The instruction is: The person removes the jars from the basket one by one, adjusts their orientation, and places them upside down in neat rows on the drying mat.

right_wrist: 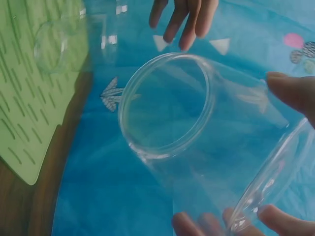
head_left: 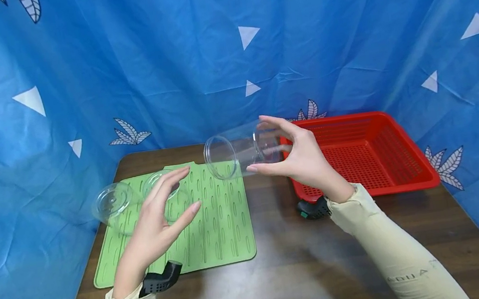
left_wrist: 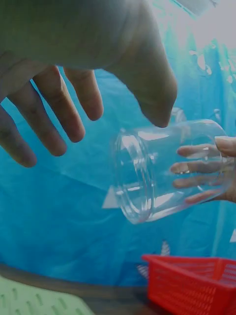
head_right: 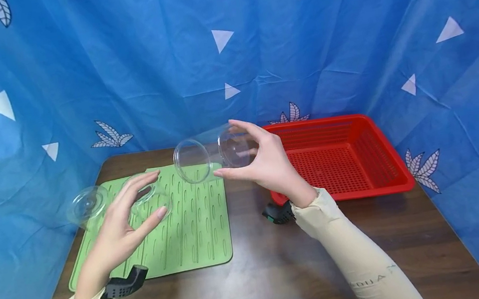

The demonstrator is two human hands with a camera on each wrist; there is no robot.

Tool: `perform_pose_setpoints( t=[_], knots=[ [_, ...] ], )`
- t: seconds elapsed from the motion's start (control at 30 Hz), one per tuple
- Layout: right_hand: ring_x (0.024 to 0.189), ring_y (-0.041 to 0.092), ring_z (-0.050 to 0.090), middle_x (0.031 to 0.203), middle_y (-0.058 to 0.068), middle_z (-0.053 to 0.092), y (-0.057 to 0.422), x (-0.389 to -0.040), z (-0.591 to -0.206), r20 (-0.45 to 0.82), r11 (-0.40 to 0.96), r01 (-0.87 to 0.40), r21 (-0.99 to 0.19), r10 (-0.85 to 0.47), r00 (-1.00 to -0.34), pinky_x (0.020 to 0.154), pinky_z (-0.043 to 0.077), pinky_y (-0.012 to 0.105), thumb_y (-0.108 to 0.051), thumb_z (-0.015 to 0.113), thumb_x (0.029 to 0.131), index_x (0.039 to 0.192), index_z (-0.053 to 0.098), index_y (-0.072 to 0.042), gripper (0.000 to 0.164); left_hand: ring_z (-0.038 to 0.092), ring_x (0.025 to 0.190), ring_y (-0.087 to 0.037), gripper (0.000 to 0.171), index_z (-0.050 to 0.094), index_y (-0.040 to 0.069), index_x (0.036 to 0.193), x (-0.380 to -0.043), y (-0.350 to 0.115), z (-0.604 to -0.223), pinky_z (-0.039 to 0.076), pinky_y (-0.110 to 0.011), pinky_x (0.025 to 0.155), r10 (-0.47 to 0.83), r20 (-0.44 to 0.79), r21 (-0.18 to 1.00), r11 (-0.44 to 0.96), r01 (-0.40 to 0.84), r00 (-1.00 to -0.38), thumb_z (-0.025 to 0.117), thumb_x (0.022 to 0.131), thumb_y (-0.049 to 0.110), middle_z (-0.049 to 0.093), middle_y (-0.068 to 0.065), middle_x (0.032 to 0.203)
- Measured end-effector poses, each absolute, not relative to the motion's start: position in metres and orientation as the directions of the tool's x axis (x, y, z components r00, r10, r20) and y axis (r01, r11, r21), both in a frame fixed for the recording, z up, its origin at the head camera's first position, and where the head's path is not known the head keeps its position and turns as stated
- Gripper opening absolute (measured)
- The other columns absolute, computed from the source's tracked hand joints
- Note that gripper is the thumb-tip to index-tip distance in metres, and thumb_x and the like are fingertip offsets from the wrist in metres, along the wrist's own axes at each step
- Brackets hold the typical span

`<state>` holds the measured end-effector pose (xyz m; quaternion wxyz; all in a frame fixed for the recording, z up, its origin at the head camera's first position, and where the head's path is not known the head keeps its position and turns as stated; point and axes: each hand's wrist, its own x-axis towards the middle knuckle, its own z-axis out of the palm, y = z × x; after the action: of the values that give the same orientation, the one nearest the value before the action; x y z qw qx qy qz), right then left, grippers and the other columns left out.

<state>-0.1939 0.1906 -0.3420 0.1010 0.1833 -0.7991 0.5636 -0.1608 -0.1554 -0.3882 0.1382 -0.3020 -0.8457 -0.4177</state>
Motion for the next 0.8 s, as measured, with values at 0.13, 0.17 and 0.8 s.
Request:
perform_pose_setpoints(
  t=[0.13,0.17,0.8],
  knots=[
    [0.109,0.016,0.073,0.138,-0.005,0.068,0.181,-0.204,-0.346,0.368,0.380,-0.406,-0.831,-0.173,-0.914,0.093,0.066,0.041,-0.032,0.105,0.074,0.158,0.058,-0.022,0.097,0.053,0.147,-0.027,0.067,0.054,0.016,0.161,-0.154,-0.165,-0.400,0.043,-0.039,0.123,0.367,0.483,0.608,0.512,0.606,-0.795,0.082,0.100,0.013,0.054,-0.003,0.161],
    [0.108,0.016,0.073,0.138,-0.004,0.068,0.178,-0.206,-0.347,0.366,0.406,-0.404,-0.820,-0.171,-0.915,0.092,0.065,0.042,-0.034,0.106,0.074,0.158,0.059,-0.021,0.098,0.053,0.147,-0.028,0.066,0.055,0.015,0.160,-0.152,-0.167,-0.403,0.044,-0.044,0.122,0.360,0.481,0.604,0.525,0.600,-0.799,0.082,0.100,0.013,0.054,-0.004,0.161],
    [0.130,0.035,0.062,0.149,0.016,0.063,0.128,-0.253,-0.394,0.233,0.717,-0.386,-0.581,-0.308,-0.922,0.106,0.056,0.050,-0.037,0.103,0.072,0.157,0.056,-0.003,0.103,0.055,0.134,-0.057,0.064,0.057,-0.013,0.146,-0.116,-0.239,-0.457,0.051,-0.072,0.103,0.229,0.180,0.431,0.856,0.286,-0.957,0.082,0.100,0.025,0.053,-0.034,0.150]
  ],
)
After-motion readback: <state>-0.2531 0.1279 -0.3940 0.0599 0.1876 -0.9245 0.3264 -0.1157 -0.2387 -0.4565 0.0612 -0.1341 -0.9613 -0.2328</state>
